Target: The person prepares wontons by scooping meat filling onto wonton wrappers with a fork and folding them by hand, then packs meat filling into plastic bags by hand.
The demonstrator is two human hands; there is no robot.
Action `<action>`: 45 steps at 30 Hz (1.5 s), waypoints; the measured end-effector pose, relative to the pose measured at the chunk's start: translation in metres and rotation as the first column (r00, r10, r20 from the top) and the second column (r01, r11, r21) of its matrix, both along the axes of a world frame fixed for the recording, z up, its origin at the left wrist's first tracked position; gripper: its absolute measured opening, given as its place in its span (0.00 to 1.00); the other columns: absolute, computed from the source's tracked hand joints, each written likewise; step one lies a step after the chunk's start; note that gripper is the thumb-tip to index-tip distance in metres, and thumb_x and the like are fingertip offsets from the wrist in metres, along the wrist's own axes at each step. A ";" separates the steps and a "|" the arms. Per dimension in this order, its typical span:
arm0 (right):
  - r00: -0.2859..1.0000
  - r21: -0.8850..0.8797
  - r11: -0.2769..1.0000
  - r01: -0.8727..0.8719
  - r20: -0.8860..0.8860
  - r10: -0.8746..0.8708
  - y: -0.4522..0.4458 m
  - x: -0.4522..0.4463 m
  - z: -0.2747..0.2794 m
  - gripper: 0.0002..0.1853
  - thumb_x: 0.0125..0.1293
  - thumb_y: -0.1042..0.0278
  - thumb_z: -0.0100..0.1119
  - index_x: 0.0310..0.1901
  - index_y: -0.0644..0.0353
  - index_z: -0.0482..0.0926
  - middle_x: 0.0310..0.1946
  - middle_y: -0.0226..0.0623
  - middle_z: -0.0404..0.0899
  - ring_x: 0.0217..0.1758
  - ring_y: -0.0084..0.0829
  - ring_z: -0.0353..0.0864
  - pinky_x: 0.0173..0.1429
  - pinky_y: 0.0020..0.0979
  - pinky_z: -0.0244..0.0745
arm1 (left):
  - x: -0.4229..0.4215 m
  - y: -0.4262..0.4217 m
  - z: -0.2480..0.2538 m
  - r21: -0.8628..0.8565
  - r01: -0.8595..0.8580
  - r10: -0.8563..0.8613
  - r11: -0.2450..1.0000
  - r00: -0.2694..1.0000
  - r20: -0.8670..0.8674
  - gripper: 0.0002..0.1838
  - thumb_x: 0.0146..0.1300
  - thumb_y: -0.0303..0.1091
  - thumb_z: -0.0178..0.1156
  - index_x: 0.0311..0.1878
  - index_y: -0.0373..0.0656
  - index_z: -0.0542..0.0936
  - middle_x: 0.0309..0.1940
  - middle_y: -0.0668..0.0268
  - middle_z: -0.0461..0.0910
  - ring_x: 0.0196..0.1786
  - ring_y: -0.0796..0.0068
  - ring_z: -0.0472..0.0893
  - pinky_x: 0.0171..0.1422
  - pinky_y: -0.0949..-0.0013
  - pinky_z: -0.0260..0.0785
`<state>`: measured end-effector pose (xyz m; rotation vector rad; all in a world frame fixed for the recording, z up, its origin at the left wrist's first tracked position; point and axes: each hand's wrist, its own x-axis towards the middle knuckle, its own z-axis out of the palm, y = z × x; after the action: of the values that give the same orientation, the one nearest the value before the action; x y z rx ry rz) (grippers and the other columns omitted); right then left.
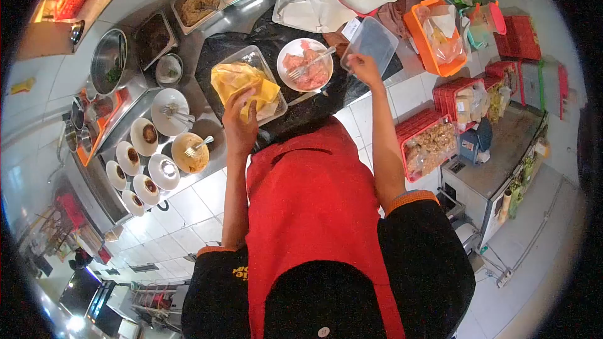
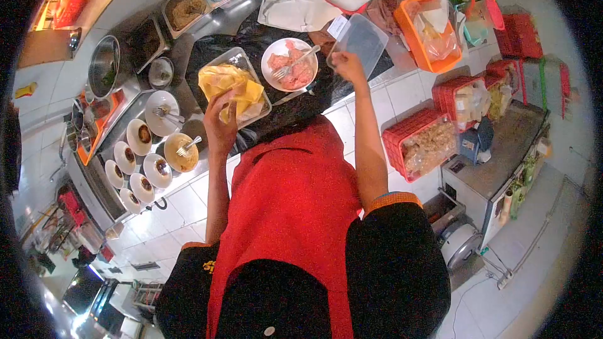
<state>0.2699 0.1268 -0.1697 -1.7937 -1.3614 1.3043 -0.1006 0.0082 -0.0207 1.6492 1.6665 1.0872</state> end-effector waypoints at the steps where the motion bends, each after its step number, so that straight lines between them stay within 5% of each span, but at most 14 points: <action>1: 0.998 0.037 0.999 -0.030 0.050 0.028 0.005 0.013 -0.006 0.13 0.67 0.66 0.59 0.45 0.66 0.83 0.32 0.34 0.84 0.26 0.22 0.80 0.33 0.25 0.74 | 0.000 0.000 0.001 -0.003 0.000 0.000 1.000 1.000 -0.005 0.13 0.63 0.22 0.59 0.51 0.39 0.81 0.51 0.55 0.80 0.54 0.54 0.80 0.60 0.62 0.70; 9: 0.969 0.242 0.970 -0.006 0.242 -0.054 0.033 0.037 0.023 0.16 0.67 0.58 0.62 0.48 0.64 0.83 0.35 0.35 0.85 0.31 0.22 0.81 0.36 0.24 0.75 | 0.031 0.018 0.002 -0.110 -0.015 0.014 0.994 1.000 -0.016 0.14 0.62 0.20 0.60 0.52 0.38 0.81 0.52 0.55 0.80 0.55 0.56 0.79 0.60 0.62 0.70; 13: 0.997 0.350 0.937 -0.019 0.077 -0.008 0.010 0.031 0.042 0.16 0.68 0.57 0.62 0.49 0.61 0.84 0.39 0.33 0.86 0.37 0.23 0.81 0.41 0.27 0.75 | 0.059 0.030 0.013 -0.123 0.062 -0.063 0.990 0.998 -0.008 0.14 0.67 0.32 0.59 0.53 0.38 0.80 0.52 0.54 0.79 0.57 0.56 0.78 0.65 0.61 0.65; 17: 0.981 0.163 0.968 -0.190 0.069 0.181 -0.046 0.048 0.048 0.14 0.68 0.60 0.62 0.48 0.59 0.84 0.40 0.34 0.86 0.38 0.25 0.81 0.43 0.29 0.75 | 0.093 0.044 0.002 -0.123 0.206 -0.192 0.971 0.974 0.117 0.15 0.68 0.33 0.58 0.54 0.38 0.80 0.52 0.52 0.79 0.59 0.56 0.77 0.67 0.61 0.63; 25: 0.992 -0.183 0.979 0.090 0.100 -0.073 -0.141 0.173 0.088 0.13 0.65 0.64 0.64 0.46 0.63 0.84 0.41 0.42 0.86 0.41 0.33 0.83 0.46 0.30 0.78 | 0.191 0.099 -0.003 -0.081 0.522 -0.512 0.849 0.851 0.121 0.16 0.64 0.23 0.55 0.55 0.36 0.77 0.51 0.50 0.79 0.58 0.48 0.76 0.66 0.58 0.64; 27: 0.951 -0.007 0.988 0.154 0.274 -0.146 -0.119 0.198 0.086 0.12 0.64 0.67 0.64 0.46 0.63 0.84 0.44 0.42 0.85 0.42 0.35 0.83 0.46 0.30 0.78 | 0.223 0.111 0.001 -0.078 0.482 -0.482 0.873 0.876 0.012 0.16 0.63 0.22 0.56 0.55 0.37 0.77 0.51 0.51 0.78 0.57 0.47 0.75 0.66 0.56 0.64; 28: 0.965 0.229 0.972 0.046 0.243 -0.102 -0.094 0.203 0.084 0.13 0.63 0.70 0.64 0.49 0.62 0.83 0.46 0.43 0.83 0.46 0.36 0.83 0.46 0.31 0.79 | 0.241 0.119 0.007 0.023 0.495 -0.494 0.869 0.869 -0.044 0.17 0.62 0.22 0.57 0.55 0.37 0.77 0.51 0.52 0.78 0.56 0.47 0.75 0.65 0.56 0.64; 30: 0.989 0.322 0.945 0.051 0.115 -0.093 -0.029 0.195 0.081 0.15 0.63 0.72 0.64 0.51 0.61 0.81 0.50 0.45 0.81 0.51 0.39 0.81 0.51 0.33 0.77 | 0.274 0.129 0.005 0.107 0.501 -0.495 0.859 0.865 -0.079 0.17 0.61 0.22 0.58 0.55 0.38 0.77 0.51 0.52 0.78 0.56 0.47 0.75 0.64 0.57 0.65; 31: 0.974 0.511 0.848 -0.143 0.226 0.028 0.008 0.197 0.058 0.17 0.61 0.75 0.62 0.53 0.61 0.80 0.53 0.46 0.79 0.54 0.43 0.79 0.58 0.37 0.74 | 0.289 0.130 0.003 0.100 0.485 -0.477 0.869 0.874 -0.094 0.17 0.61 0.22 0.58 0.55 0.38 0.77 0.51 0.52 0.78 0.56 0.47 0.75 0.64 0.57 0.65; 35: 0.892 0.574 0.767 -0.285 0.453 -0.007 0.121 0.164 0.036 0.26 0.60 0.74 0.56 0.62 0.65 0.72 0.65 0.53 0.69 0.71 0.49 0.65 0.73 0.43 0.61 | 0.351 0.132 -0.018 -0.031 0.420 -0.421 0.907 0.903 -0.087 0.17 0.60 0.21 0.59 0.54 0.39 0.77 0.52 0.53 0.78 0.55 0.50 0.76 0.63 0.58 0.67; 37: 0.693 0.409 0.865 -0.292 0.713 -0.103 0.152 0.159 -0.006 0.34 0.58 0.73 0.54 0.68 0.69 0.62 0.69 0.58 0.63 0.74 0.54 0.59 0.75 0.45 0.58 | 0.377 0.128 -0.018 -0.112 0.321 -0.335 0.941 0.930 -0.150 0.18 0.60 0.21 0.59 0.55 0.39 0.77 0.52 0.53 0.78 0.55 0.50 0.77 0.61 0.59 0.68; 41: 0.717 0.593 0.768 -0.239 0.642 -0.272 0.154 0.163 -0.029 0.36 0.59 0.72 0.53 0.70 0.73 0.56 0.68 0.62 0.62 0.70 0.60 0.63 0.73 0.49 0.59 | 0.405 0.115 -0.026 -0.192 0.203 -0.227 0.960 0.967 -0.112 0.18 0.62 0.21 0.59 0.57 0.40 0.78 0.52 0.53 0.78 0.56 0.51 0.77 0.61 0.58 0.69; 43: 0.948 0.573 0.818 0.041 0.236 -0.213 0.157 0.161 -0.039 0.31 0.61 0.71 0.52 0.67 0.73 0.63 0.67 0.61 0.64 0.66 0.60 0.67 0.71 0.49 0.61 | 0.412 0.116 -0.028 -0.212 0.189 -0.221 0.959 0.965 -0.138 0.18 0.63 0.22 0.59 0.57 0.40 0.78 0.52 0.52 0.78 0.55 0.52 0.78 0.59 0.59 0.70; 45: 0.860 0.619 0.777 -0.115 0.454 -0.234 0.160 0.161 -0.045 0.26 0.61 0.69 0.51 0.61 0.70 0.72 0.63 0.61 0.68 0.62 0.53 0.73 0.67 0.47 0.66 | 0.412 0.117 -0.036 -0.334 0.162 -0.172 0.929 0.985 0.000 0.17 0.64 0.23 0.60 0.57 0.42 0.79 0.56 0.57 0.79 0.58 0.63 0.79 0.59 0.61 0.73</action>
<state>0.4314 0.2868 -0.2150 -1.7033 -1.7270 0.2243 0.3110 0.1256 -0.0566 1.5562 1.5915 0.6585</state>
